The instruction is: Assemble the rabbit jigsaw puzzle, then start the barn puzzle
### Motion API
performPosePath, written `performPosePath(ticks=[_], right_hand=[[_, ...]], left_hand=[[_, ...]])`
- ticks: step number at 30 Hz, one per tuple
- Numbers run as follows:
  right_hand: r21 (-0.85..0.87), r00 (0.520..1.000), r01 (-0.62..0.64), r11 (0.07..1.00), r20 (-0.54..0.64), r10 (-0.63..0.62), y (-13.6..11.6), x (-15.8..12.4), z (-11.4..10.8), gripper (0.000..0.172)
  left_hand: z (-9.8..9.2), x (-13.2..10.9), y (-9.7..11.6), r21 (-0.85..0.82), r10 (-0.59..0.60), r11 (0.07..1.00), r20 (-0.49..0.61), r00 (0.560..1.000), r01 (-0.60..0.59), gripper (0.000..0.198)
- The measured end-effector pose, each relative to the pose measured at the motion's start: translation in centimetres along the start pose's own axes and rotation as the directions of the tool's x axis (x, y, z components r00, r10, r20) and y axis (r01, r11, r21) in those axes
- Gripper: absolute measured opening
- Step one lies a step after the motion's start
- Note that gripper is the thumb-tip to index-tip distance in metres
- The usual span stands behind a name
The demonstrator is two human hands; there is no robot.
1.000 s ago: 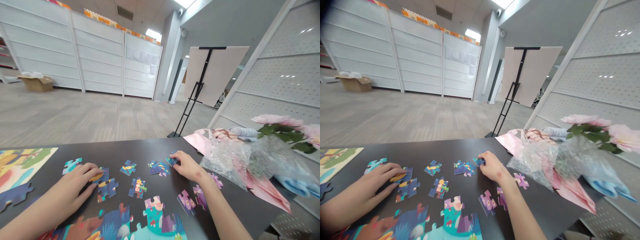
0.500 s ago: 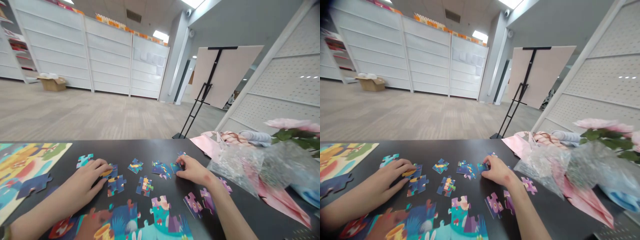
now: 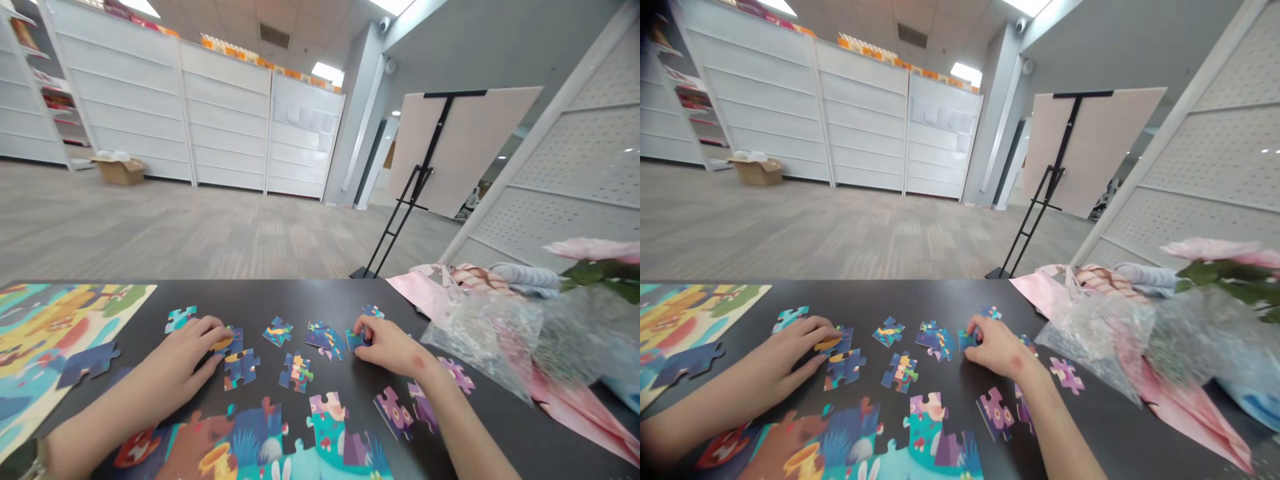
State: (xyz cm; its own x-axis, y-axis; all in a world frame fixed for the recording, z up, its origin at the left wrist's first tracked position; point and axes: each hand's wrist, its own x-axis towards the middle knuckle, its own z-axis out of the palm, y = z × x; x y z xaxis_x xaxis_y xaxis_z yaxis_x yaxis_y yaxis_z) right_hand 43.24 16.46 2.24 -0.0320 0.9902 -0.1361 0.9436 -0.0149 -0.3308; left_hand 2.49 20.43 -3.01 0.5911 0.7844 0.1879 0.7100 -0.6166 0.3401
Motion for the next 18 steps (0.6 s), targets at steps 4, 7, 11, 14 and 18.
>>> performPosePath(ticks=[4,7,11,14,18], right_hand=[[-0.012,0.998,-0.054,0.998,-0.030,0.054,0.3,-0.1,0.0,0.019],[-0.021,0.994,-0.095,0.995,-0.054,0.094,0.2,-0.1,0.0,0.023],[-0.051,0.982,-0.063,0.997,-0.181,0.053,-1.2,0.0,0.4,0.018],[-0.035,0.975,0.119,0.992,-0.187,-0.124,-3.0,-0.4,1.0,0.025],[0.071,0.914,0.404,0.912,-0.081,-0.398,-5.3,-1.4,2.4,0.036]], left_hand=[[0.3,0.0,-0.4,0.005,0.009,1.000,-0.028,1.000,-0.009,0.029],[0.2,0.0,-0.5,-0.003,-0.001,1.000,-0.008,1.000,0.001,0.029],[0.1,0.0,-0.3,-0.008,-0.008,1.000,0.011,1.000,0.008,0.031],[0.0,0.0,-0.2,-0.005,-0.003,1.000,-0.006,1.000,0.003,0.031],[-0.1,0.1,-0.1,0.002,0.007,1.000,-0.039,0.999,-0.007,0.030]])
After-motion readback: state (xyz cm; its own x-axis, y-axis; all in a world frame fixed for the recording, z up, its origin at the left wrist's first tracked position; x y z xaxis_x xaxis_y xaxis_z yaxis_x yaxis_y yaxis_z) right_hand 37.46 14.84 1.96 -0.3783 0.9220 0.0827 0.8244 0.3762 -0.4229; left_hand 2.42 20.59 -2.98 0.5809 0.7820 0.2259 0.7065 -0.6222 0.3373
